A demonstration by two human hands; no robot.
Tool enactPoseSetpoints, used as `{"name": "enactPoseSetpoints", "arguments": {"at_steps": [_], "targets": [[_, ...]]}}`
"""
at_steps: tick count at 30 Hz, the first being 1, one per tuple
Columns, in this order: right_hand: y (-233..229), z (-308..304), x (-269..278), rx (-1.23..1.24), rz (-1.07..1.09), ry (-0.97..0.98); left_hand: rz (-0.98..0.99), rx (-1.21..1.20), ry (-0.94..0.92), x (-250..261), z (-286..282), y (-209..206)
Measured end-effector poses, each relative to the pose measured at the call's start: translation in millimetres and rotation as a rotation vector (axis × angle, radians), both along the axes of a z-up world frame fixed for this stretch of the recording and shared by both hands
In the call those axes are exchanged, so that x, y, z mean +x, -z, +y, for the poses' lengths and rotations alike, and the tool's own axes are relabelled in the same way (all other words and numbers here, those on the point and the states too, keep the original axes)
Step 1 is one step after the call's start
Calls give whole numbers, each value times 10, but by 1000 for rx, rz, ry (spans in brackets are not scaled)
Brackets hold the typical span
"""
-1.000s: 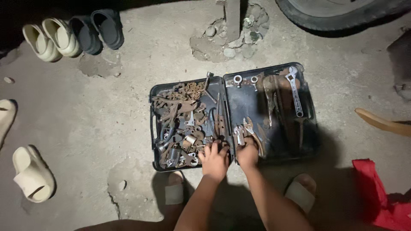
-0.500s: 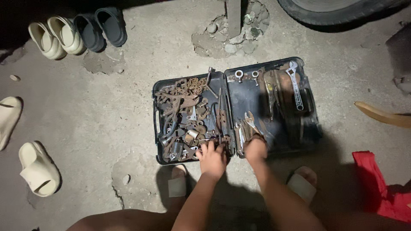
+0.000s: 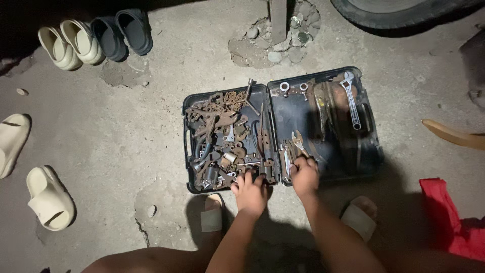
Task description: The person sits on the floor and sorts through a toolbox, picking up and examining various tools such as wrenches, pliers, and a caliper. They handle each tool individually, turning them over and placing them back into the toolbox.
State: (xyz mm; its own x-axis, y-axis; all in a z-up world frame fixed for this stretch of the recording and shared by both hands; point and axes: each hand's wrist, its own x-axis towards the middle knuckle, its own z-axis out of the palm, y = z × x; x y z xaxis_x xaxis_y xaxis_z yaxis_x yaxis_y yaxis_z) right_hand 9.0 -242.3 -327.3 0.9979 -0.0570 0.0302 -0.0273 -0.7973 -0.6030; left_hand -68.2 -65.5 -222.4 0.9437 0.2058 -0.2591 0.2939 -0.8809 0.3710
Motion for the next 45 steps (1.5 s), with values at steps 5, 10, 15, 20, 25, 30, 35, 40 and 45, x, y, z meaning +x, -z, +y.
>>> {"name": "enactPoseSetpoints", "arguments": {"at_steps": [5,10,15,20,25,30,35,40,45], "targets": [[-131,146,57,-244,78,-40,26,8,3,-12,2,-22],[96,229,65,-454,326,-79,-3,15,4,-37,-19,8],[348,205,87,-496,410,-67,39,25,19,-86,7,25],[196,127,-38,-332,214,-64,49,23,9,-144,35,47],[-121,95,0,-177,108,-64,84,1,-12,-134,48,68],[-49,92,141,-1,158,102,47,19,-8,-82,69,-63],[244,-28,72,58,66,92,-16,167,110,196,397,-565],[274,-58,179,112,42,68,26,219,208,433,789,-1431],[228,60,265,-35,191,134,21,176,127,412,851,-1947]]}}
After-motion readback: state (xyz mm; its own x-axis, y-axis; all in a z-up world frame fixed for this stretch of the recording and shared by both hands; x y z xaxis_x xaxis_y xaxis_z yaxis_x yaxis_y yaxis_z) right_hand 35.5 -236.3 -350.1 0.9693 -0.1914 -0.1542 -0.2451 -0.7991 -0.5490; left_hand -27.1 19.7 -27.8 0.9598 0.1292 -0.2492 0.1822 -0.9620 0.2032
